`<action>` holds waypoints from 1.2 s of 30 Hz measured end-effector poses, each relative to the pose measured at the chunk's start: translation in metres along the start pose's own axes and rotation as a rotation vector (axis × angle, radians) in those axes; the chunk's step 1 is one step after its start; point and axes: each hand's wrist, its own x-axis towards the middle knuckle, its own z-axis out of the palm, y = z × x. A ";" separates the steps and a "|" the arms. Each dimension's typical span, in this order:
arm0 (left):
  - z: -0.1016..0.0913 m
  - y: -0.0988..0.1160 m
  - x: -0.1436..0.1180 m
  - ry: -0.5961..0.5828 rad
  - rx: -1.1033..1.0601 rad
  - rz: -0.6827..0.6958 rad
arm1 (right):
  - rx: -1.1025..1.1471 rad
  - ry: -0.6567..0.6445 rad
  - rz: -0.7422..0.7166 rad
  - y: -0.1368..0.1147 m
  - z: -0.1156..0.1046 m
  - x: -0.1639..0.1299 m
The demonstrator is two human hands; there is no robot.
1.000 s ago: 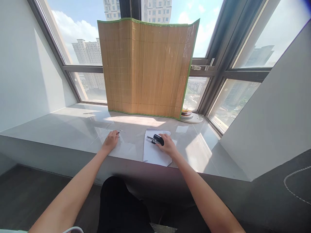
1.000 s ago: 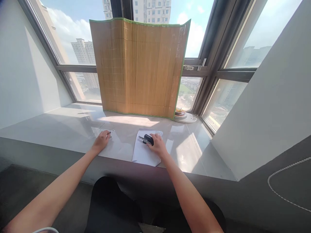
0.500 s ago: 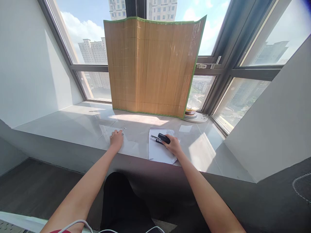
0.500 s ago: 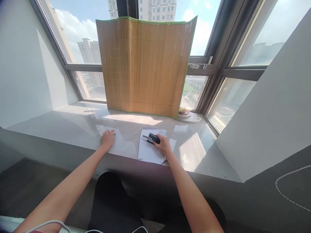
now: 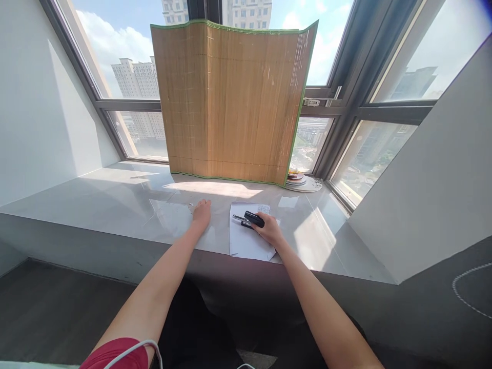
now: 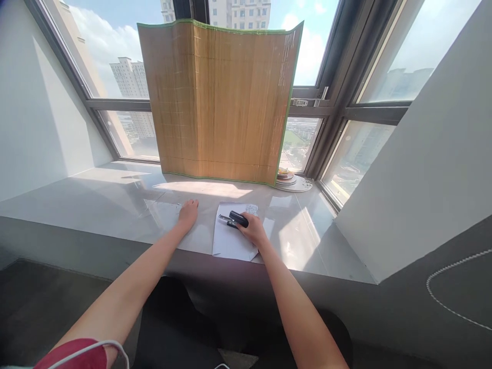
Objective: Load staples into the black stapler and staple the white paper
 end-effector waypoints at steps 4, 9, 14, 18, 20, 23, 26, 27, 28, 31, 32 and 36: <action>0.004 0.007 -0.008 0.178 -0.296 -0.030 | 0.015 -0.002 -0.002 0.000 0.000 0.000; 0.001 0.024 -0.028 0.229 -0.766 0.060 | 0.029 0.001 0.003 -0.002 -0.001 0.001; -0.006 0.051 -0.036 0.168 -0.973 0.146 | 0.036 0.006 -0.011 0.001 0.000 0.001; -0.009 0.063 -0.044 0.093 -1.080 0.238 | 0.039 0.012 -0.028 0.003 0.001 0.002; -0.010 0.064 -0.046 0.071 -1.076 0.252 | 0.051 0.008 -0.031 0.002 0.001 0.002; -0.010 0.062 -0.046 0.028 -1.022 0.295 | 0.053 0.004 -0.029 0.000 0.000 0.002; -0.009 0.060 -0.045 -0.029 -0.966 0.352 | 0.043 0.008 -0.054 -0.002 -0.001 0.001; -0.009 0.060 -0.045 -0.040 -0.951 0.367 | 0.040 0.007 -0.060 -0.003 -0.001 0.001; -0.008 0.060 -0.045 -0.045 -0.933 0.385 | 0.037 0.002 -0.060 -0.003 -0.001 0.000; -0.009 0.059 -0.044 -0.045 -0.874 0.431 | 0.022 -0.010 -0.048 -0.004 -0.001 0.001; -0.009 0.058 -0.044 -0.042 -0.864 0.427 | 0.017 -0.011 -0.051 -0.004 -0.001 0.001; -0.009 0.057 -0.042 -0.047 -0.884 0.366 | 0.014 -0.019 -0.091 -0.002 0.001 0.001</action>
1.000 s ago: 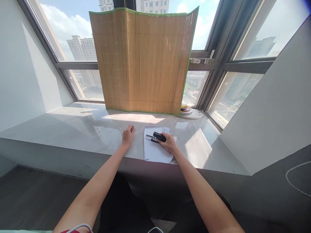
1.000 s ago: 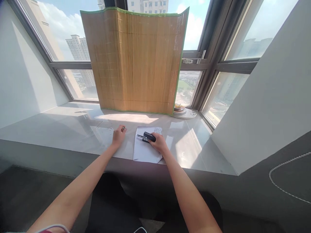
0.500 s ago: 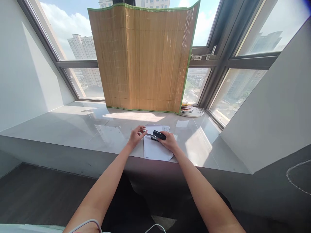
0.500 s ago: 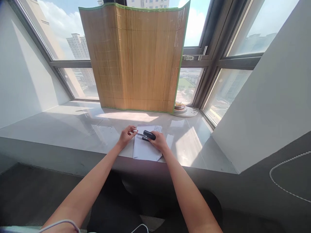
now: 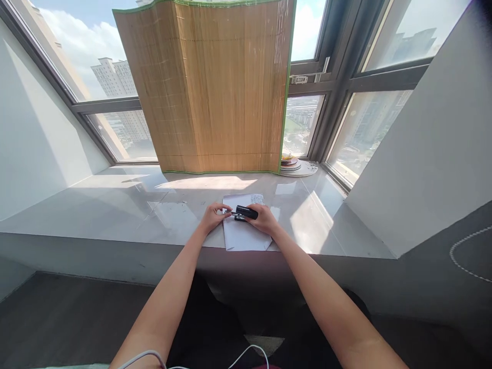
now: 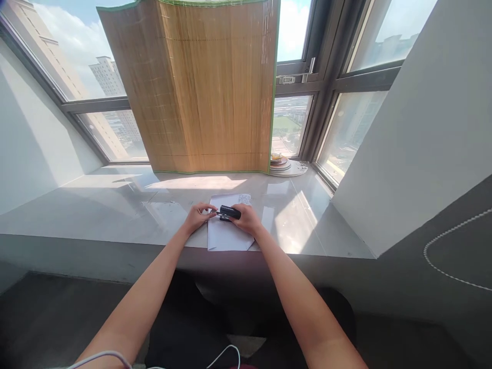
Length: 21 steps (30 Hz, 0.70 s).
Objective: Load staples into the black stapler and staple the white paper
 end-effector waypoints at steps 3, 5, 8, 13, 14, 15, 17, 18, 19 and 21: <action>-0.001 -0.002 0.001 -0.024 -0.025 0.000 | 0.005 -0.001 -0.008 0.002 0.001 0.000; -0.001 -0.004 0.001 -0.041 -0.031 0.010 | 0.006 -0.007 -0.001 0.002 0.001 0.000; -0.001 -0.005 0.000 -0.061 -0.023 0.017 | 0.013 -0.016 0.004 0.002 0.000 0.000; -0.001 -0.007 0.001 -0.064 0.016 0.020 | 0.017 -0.013 0.004 0.002 -0.001 0.001; -0.001 -0.007 0.002 -0.066 0.020 0.021 | 0.016 -0.016 0.010 0.001 -0.001 0.001; -0.001 -0.008 0.002 -0.069 0.021 0.020 | 0.015 -0.017 0.016 0.001 -0.001 0.001; 0.000 -0.009 0.003 -0.077 0.019 0.011 | 0.016 -0.012 0.017 0.001 -0.001 0.001; 0.000 -0.009 0.003 -0.082 0.015 0.002 | 0.017 -0.010 0.017 0.001 -0.001 0.001; 0.000 -0.009 0.003 -0.084 0.010 -0.008 | 0.016 -0.010 0.019 0.001 -0.001 0.001; 0.001 -0.008 0.003 -0.085 -0.002 -0.025 | 0.011 -0.018 0.027 0.002 -0.001 0.001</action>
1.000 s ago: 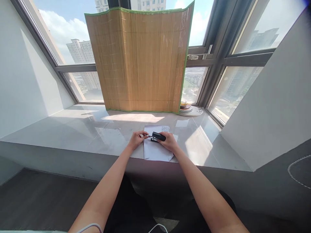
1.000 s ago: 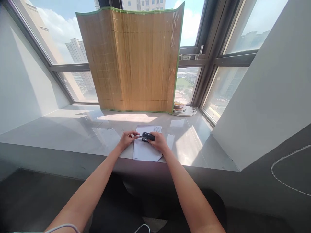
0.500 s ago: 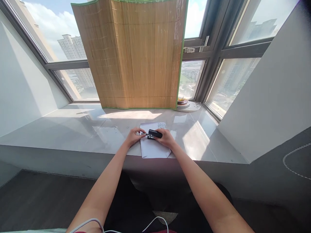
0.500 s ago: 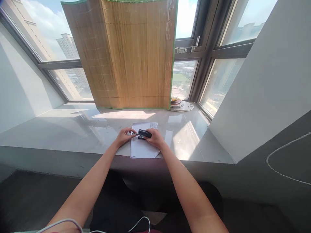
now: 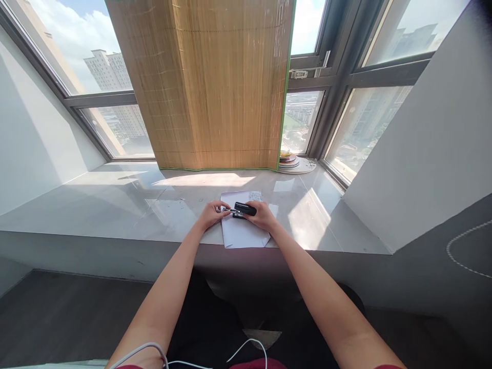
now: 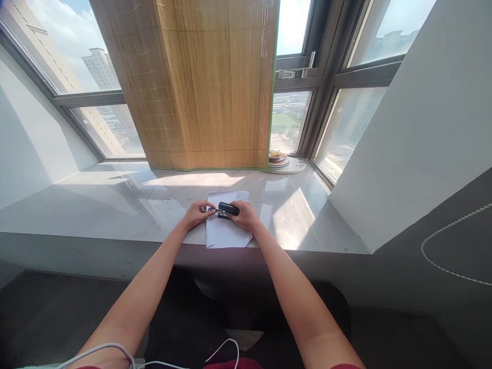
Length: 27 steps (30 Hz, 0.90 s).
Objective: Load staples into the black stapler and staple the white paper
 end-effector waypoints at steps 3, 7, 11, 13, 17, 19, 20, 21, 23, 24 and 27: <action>0.001 0.002 0.000 0.005 -0.013 -0.005 | -0.006 -0.006 0.006 0.001 0.000 0.000; -0.001 0.006 -0.001 0.004 -0.044 -0.009 | 0.005 0.007 -0.007 0.003 0.001 0.000; -0.002 0.007 -0.001 -0.004 -0.112 -0.012 | 0.010 0.016 -0.019 0.003 0.001 0.000; -0.001 0.008 -0.001 -0.012 -0.144 -0.019 | 0.014 0.020 -0.015 0.003 0.001 0.001; -0.001 0.008 -0.002 -0.019 -0.166 -0.022 | 0.043 0.023 -0.017 0.003 0.000 0.001; -0.001 0.007 -0.003 -0.012 -0.164 -0.029 | 0.052 0.029 -0.019 0.004 0.000 0.001; -0.001 0.006 -0.003 -0.007 -0.161 -0.041 | 0.052 0.032 -0.018 0.004 0.001 0.001; -0.001 0.006 -0.003 -0.003 -0.157 -0.058 | 0.049 0.034 -0.016 0.004 0.001 0.000; -0.001 0.003 -0.003 0.004 -0.169 -0.094 | 0.039 0.038 -0.010 0.004 0.001 0.000; 0.000 0.001 -0.004 0.008 -0.189 -0.109 | 0.035 0.042 -0.006 0.003 0.001 0.000; 0.001 -0.002 -0.004 0.021 -0.261 -0.126 | 0.045 0.060 0.007 0.004 0.000 -0.001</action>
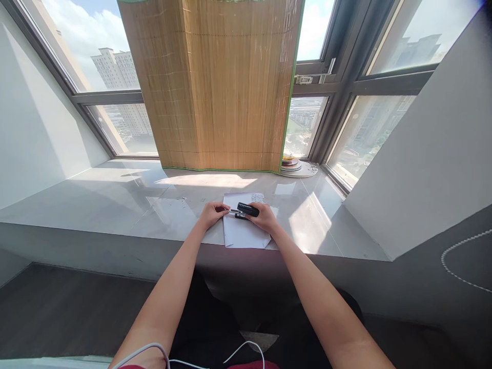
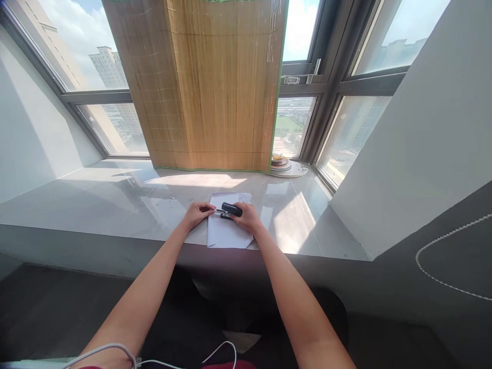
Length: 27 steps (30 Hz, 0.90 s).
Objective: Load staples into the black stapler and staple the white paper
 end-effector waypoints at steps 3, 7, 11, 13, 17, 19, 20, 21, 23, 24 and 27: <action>0.000 0.001 -0.001 0.005 -0.031 0.020 | 0.056 0.042 0.014 0.001 -0.002 -0.001; 0.001 0.009 -0.003 -0.040 -0.089 0.100 | 0.181 0.071 -0.028 0.000 -0.003 -0.004; 0.002 0.016 -0.004 -0.125 -0.010 0.136 | 0.257 -0.083 -0.151 -0.007 -0.002 -0.006; 0.003 0.018 -0.004 -0.118 0.047 0.171 | 0.244 -0.161 -0.191 -0.010 -0.001 -0.007; 0.004 0.019 -0.004 -0.201 0.077 0.185 | 0.208 -0.272 -0.224 -0.012 0.001 -0.006; 0.005 0.019 -0.005 -0.210 0.068 0.165 | 0.189 -0.270 -0.214 -0.011 0.002 -0.007; 0.005 0.019 -0.006 -0.195 0.064 0.153 | 0.175 -0.249 -0.201 -0.011 0.002 -0.007; 0.005 0.018 -0.006 -0.178 0.064 0.145 | 0.161 -0.222 -0.185 -0.011 0.002 -0.007; 0.005 0.018 -0.007 -0.162 0.071 0.146 | 0.141 -0.176 -0.154 -0.011 0.003 -0.008; 0.004 0.017 -0.007 -0.162 0.075 0.156 | 0.140 -0.163 -0.142 -0.012 0.002 -0.008; 0.002 0.016 -0.007 -0.167 0.082 0.189 | 0.164 -0.148 -0.109 -0.014 0.001 -0.009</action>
